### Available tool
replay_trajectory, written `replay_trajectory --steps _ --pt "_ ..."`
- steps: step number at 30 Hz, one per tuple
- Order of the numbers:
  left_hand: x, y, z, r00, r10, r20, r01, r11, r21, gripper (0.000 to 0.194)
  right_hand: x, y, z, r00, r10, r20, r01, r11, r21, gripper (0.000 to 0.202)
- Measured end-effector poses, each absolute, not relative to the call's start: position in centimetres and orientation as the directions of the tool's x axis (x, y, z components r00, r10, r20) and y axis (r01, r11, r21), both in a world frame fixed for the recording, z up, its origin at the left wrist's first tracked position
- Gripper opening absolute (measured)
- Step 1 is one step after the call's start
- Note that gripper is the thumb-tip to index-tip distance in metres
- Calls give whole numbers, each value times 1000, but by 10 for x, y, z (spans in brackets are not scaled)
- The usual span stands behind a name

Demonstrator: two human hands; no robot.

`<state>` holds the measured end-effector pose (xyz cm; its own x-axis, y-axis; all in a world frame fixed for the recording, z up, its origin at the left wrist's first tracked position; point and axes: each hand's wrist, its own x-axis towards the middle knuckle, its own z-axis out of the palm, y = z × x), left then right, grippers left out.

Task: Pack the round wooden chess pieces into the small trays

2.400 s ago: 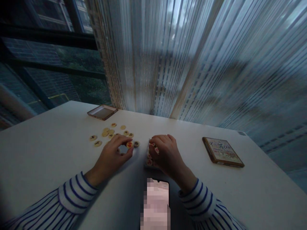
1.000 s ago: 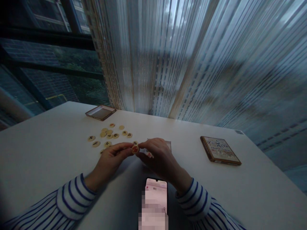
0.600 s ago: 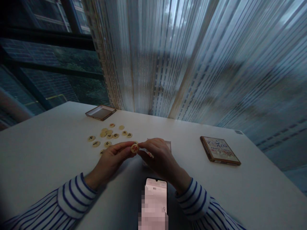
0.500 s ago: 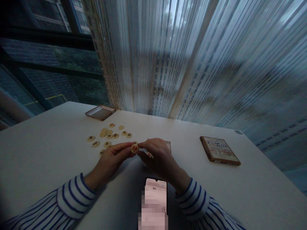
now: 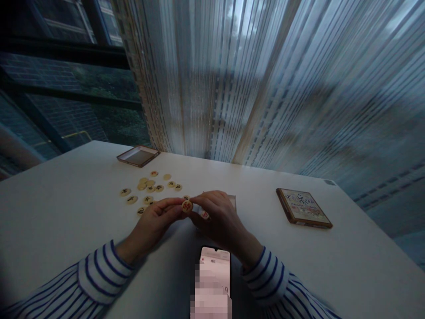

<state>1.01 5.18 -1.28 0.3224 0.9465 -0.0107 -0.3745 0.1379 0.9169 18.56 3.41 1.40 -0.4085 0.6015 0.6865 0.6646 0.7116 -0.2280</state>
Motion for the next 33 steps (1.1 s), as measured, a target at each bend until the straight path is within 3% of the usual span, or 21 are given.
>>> replay_trajectory --steps 33 --pt "15 51 -11 295 955 -17 -351 125 928 24 187 34 11 -412 638 651 688 686 -236 19"
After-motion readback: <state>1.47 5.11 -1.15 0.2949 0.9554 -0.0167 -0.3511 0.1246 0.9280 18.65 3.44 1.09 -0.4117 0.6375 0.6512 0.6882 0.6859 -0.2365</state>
